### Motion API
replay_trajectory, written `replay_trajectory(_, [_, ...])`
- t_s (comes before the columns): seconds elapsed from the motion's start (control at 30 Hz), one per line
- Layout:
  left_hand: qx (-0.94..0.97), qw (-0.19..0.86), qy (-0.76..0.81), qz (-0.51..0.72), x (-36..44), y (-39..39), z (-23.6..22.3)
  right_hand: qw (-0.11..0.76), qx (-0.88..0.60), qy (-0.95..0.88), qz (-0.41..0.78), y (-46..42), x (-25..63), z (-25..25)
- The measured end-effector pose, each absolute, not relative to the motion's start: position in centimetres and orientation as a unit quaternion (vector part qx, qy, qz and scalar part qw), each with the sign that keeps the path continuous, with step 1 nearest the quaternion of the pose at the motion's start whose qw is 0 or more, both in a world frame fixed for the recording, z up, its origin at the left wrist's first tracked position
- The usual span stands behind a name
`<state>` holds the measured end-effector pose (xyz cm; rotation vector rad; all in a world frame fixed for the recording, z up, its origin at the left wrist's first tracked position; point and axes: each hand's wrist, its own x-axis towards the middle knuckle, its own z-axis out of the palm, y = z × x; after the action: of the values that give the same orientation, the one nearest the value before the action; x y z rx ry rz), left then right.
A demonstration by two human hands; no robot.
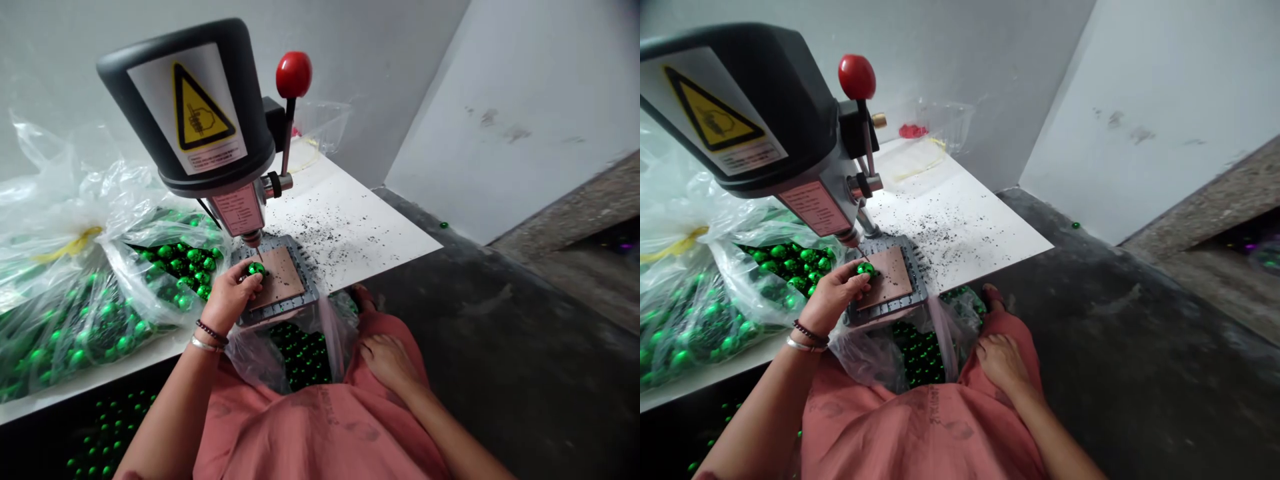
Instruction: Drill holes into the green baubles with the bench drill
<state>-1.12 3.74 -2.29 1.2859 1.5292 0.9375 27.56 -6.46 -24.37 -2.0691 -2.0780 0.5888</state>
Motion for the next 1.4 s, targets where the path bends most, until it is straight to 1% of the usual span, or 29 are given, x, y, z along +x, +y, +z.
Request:
replay_trajectory(0.17, [0.55,0.405,0.658,0.318,-0.7,4.1,-2.1,0.101,-0.688,-0.687,0.209,-6.5,27.7,-24.2])
replay_trajectory(0.3, [0.624,0.314,0.66,0.276,-0.2,4.7,-1.8,0.141,-0.691,-0.674,0.22,-6.6,27.8,-24.0])
replay_trajectory(0.37, [0.666,0.266,0.642,0.271,-0.1,4.9,-1.8,0.168,-0.692,-0.665,0.224,-6.6,27.7,-24.0])
replay_trajectory(0.47, [0.707,0.223,0.627,0.24,-0.1,5.2,-1.9,0.218,-0.701,-0.64,0.228,-6.4,27.9,-23.6])
replay_trajectory(0.57, [0.718,0.202,0.628,0.222,-0.1,5.1,-2.2,0.288,-0.725,-0.591,0.205,-5.2,28.7,-21.3])
replay_trajectory(0.67, [0.714,0.203,0.628,0.232,-0.1,5.0,-2.5,0.379,-0.752,-0.521,0.139,-2.6,29.7,-15.3])
replay_trajectory(0.77, [0.71,0.211,0.625,0.247,-0.1,4.9,-2.7,0.473,-0.727,-0.492,0.079,0.8,29.1,-5.6])
replay_trajectory(0.83, [0.705,0.222,0.626,0.251,-0.1,4.9,-2.9,0.586,-0.633,-0.504,0.049,2.8,27.5,1.4])
replay_trajectory(0.87, [0.701,0.228,0.627,0.252,-0.1,4.9,-2.9,0.617,-0.583,-0.527,0.043,3.6,26.5,4.7])
replay_trajectory(0.9, [0.699,0.233,0.627,0.253,-0.1,4.9,-2.9,0.628,-0.544,-0.554,0.049,4.4,25.3,7.6])
replay_trajectory(0.93, [0.699,0.236,0.625,0.255,-0.2,4.9,-2.9,0.629,-0.513,-0.581,0.052,5.0,24.2,10.2])
replay_trajectory(0.97, [0.699,0.239,0.624,0.257,-0.2,4.9,-2.9,0.612,-0.498,-0.612,0.055,5.7,23.1,12.3])
replay_trajectory(1.07, [0.697,0.244,0.619,0.265,-0.2,4.8,-2.9,0.529,-0.495,-0.685,0.08,7.4,20.4,16.1])
replay_trajectory(1.17, [0.696,0.247,0.615,0.276,-0.3,4.8,-2.9,0.457,-0.546,-0.7,0.062,9.0,18.6,17.5])
replay_trajectory(1.27, [0.694,0.244,0.614,0.285,-0.3,4.7,-3.1,0.39,-0.583,-0.712,0.005,10.1,17.5,17.7])
replay_trajectory(1.33, [0.696,0.239,0.615,0.283,-0.4,4.7,-3.2,0.379,-0.596,-0.707,-0.023,10.1,17.1,17.6])
replay_trajectory(1.4, [0.701,0.232,0.613,0.279,-0.4,4.7,-3.2,0.387,-0.604,-0.697,-0.031,9.2,16.9,17.3])
